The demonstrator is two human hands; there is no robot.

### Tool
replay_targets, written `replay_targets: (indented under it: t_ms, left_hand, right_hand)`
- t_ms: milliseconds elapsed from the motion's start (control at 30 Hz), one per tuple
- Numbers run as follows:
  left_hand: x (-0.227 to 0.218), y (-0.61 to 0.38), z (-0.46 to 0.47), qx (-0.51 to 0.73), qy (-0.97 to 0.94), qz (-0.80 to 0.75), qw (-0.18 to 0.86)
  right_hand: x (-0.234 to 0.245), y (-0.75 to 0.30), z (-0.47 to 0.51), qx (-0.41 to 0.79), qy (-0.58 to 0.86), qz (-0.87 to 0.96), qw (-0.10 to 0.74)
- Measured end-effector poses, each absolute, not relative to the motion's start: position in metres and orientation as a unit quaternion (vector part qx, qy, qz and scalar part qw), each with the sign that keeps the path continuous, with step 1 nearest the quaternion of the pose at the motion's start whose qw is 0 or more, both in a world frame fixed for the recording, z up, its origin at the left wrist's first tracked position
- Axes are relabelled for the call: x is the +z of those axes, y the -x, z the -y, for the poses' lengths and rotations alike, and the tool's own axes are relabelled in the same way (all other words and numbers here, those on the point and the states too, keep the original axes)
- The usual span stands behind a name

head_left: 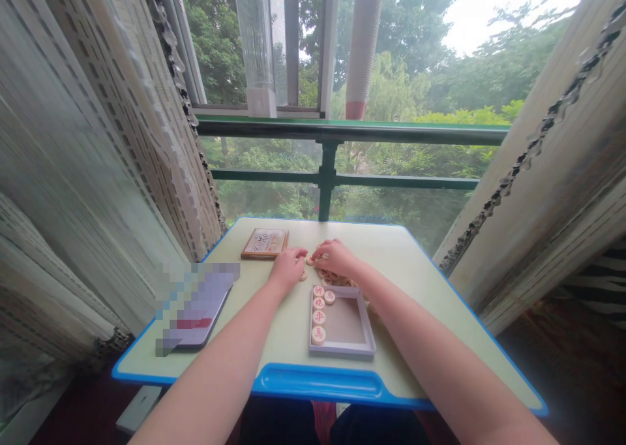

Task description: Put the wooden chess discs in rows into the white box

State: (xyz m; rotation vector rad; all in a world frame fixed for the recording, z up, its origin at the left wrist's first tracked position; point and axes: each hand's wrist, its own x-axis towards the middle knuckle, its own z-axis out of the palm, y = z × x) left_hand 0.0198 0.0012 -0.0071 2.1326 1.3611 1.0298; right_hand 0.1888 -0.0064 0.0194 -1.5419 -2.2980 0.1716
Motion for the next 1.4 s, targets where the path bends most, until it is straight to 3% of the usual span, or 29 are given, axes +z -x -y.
replay_targets:
  t_ms: [1400]
  left_hand:
    - [-0.0073,-0.0206,-0.0013,0.332,-0.768,-0.499,0.226]
  right_hand:
    - [0.0215,-0.1841,0.011,0.059,0.562,0.806,0.178]
